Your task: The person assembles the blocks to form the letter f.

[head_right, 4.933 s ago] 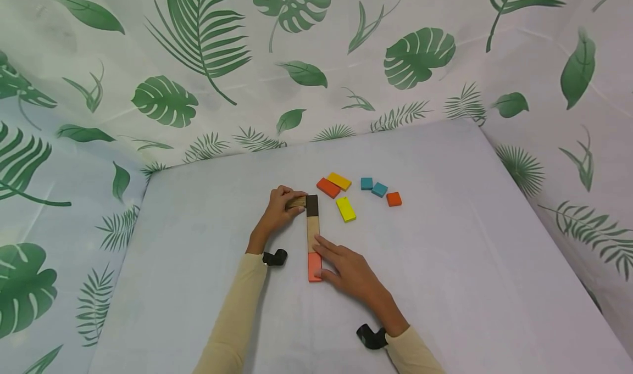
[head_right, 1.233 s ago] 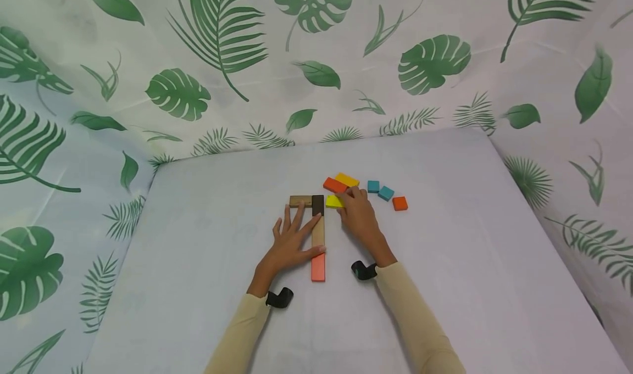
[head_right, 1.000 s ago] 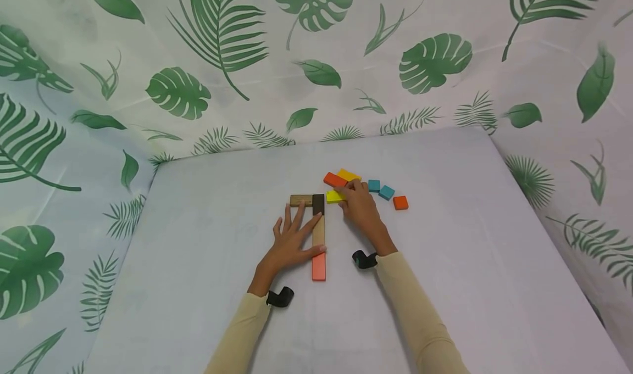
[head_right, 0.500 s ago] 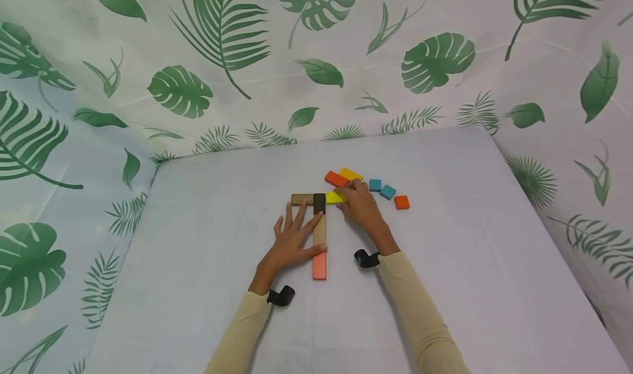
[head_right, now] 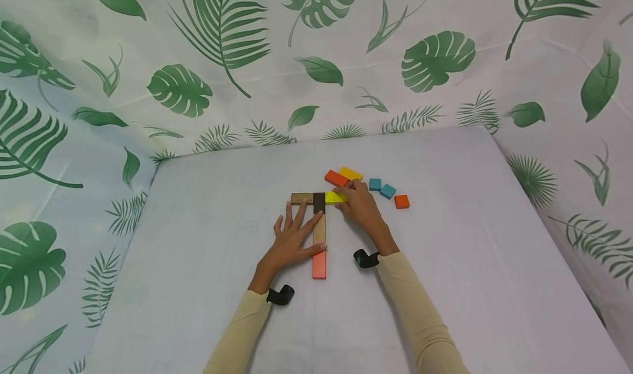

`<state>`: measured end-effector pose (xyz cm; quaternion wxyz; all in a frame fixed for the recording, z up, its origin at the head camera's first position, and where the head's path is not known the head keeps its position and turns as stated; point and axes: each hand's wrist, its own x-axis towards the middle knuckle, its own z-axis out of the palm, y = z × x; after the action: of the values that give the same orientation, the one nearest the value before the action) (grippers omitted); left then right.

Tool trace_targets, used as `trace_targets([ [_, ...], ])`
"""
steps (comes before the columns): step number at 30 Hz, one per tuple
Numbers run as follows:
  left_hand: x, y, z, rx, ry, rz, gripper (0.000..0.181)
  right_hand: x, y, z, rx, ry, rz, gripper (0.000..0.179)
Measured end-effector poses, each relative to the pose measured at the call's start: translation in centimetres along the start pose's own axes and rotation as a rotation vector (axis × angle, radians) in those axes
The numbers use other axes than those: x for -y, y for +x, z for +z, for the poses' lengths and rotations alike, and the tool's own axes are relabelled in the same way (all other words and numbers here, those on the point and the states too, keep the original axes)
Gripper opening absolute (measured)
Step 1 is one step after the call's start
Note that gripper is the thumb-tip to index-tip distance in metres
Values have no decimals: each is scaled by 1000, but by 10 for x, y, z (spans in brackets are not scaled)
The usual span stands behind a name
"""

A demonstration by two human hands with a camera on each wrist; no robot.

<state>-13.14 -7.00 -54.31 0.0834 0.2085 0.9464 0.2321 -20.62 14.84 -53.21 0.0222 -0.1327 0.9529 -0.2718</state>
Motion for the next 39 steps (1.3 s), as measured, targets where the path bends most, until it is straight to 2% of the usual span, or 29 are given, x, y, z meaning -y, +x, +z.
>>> trace_targets([
  [18, 2, 0, 2, -7, -2, 4, 81, 0, 1, 2, 19, 10, 22, 43],
  [24, 4, 1, 4, -7, -3, 5, 81, -3, -1, 0, 15, 39, 18, 47],
  [39, 5, 2, 5, -13, -10, 11, 82, -7, 0, -5, 12, 108, 6, 42],
])
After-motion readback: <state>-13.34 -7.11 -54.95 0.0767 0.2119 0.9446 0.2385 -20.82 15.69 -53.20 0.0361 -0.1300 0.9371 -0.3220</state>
